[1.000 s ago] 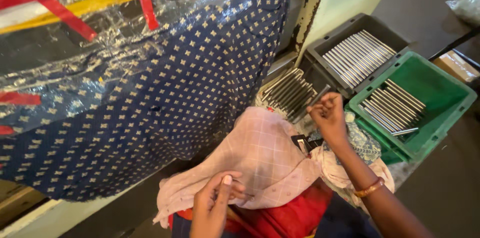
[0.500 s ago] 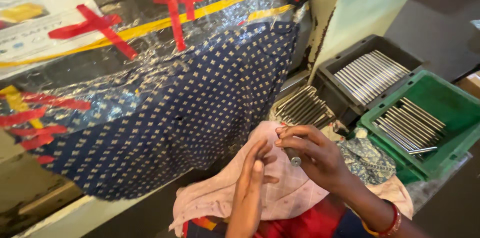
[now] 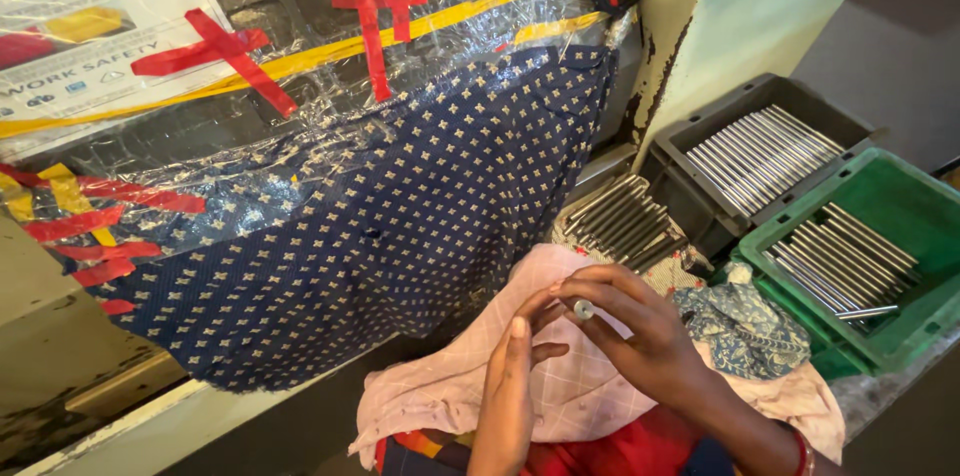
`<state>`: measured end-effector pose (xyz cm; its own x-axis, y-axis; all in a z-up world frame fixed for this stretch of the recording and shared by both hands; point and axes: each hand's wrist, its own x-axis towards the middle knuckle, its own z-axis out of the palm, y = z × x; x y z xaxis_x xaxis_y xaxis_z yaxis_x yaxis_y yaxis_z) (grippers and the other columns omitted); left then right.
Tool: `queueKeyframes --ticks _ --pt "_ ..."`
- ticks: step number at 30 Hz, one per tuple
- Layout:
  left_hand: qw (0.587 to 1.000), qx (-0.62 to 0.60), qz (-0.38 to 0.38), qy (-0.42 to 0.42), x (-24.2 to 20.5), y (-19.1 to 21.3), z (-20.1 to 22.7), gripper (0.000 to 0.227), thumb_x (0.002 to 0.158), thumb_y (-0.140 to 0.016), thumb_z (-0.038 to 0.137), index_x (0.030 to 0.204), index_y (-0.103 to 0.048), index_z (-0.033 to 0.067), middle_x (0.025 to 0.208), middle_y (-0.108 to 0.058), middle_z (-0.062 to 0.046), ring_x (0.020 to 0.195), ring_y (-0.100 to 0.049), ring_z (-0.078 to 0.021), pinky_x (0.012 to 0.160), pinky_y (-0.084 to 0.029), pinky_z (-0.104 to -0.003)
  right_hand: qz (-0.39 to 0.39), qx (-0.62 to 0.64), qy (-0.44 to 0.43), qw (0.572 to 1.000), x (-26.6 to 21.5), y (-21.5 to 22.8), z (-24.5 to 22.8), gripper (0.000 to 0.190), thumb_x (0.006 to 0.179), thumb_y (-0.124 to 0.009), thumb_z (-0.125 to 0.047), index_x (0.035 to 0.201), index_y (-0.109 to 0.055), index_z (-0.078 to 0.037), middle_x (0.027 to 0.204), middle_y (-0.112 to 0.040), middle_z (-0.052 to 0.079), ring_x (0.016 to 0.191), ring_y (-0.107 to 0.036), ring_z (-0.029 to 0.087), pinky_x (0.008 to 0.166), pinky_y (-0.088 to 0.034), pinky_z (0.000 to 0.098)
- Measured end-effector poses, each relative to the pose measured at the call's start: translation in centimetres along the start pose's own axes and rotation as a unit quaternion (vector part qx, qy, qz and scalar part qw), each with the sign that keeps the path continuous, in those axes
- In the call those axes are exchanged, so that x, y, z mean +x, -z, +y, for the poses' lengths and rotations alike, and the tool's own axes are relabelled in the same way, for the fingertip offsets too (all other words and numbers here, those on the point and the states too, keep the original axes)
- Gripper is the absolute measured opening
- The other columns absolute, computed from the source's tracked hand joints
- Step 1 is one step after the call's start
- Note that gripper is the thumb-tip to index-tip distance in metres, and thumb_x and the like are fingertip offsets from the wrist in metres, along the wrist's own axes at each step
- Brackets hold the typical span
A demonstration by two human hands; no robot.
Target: The person operates a lathe to finish metal rods, then removes each rod, wipes it with a cloth, and places it into a green crate. The person repeats this cycle for multiple rods.
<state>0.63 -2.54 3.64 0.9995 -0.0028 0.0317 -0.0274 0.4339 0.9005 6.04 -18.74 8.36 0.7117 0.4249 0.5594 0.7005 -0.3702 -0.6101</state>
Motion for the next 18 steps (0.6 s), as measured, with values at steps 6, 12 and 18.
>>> queueKeyframes --ticks 6,12,18 --pt "0.999 0.021 0.032 0.025 -0.1 -0.1 0.2 0.064 0.103 -0.031 0.048 0.143 -0.055 0.0025 0.145 -0.059 -0.012 0.136 -0.055 -0.0224 0.102 -0.051 -0.039 0.011 0.025 -0.015 0.999 -0.4 -0.5 0.4 0.037 0.085 -0.075 -0.001 0.121 -0.068 -0.010 0.115 -0.071 0.006 0.108 -0.073 0.023 0.087 -0.059 0.0332" --pt "0.998 -0.031 0.058 -0.010 -0.5 0.1 0.3 0.070 0.106 -0.030 0.048 0.128 -0.064 -0.0093 0.128 -0.070 -0.020 0.117 -0.064 -0.0265 0.098 -0.051 -0.039 0.079 0.476 -0.295 0.825 -0.3 -0.1 3.0 0.037 0.096 -0.061 -0.007 0.132 -0.055 0.001 0.112 -0.069 0.014 0.106 -0.072 0.028 0.089 -0.062 0.0431" --pt "0.993 -0.102 0.023 -0.053 -1.6 -0.5 0.1 0.078 0.107 -0.027 0.050 0.127 -0.062 -0.0170 0.129 -0.069 -0.025 0.113 -0.066 -0.0286 0.098 -0.051 -0.041 0.081 0.601 -0.401 0.686 -1.4 -0.6 4.6 0.037 0.099 -0.059 -0.013 0.132 -0.058 0.003 0.109 -0.070 0.013 0.096 -0.072 0.022 0.085 -0.060 0.0375"
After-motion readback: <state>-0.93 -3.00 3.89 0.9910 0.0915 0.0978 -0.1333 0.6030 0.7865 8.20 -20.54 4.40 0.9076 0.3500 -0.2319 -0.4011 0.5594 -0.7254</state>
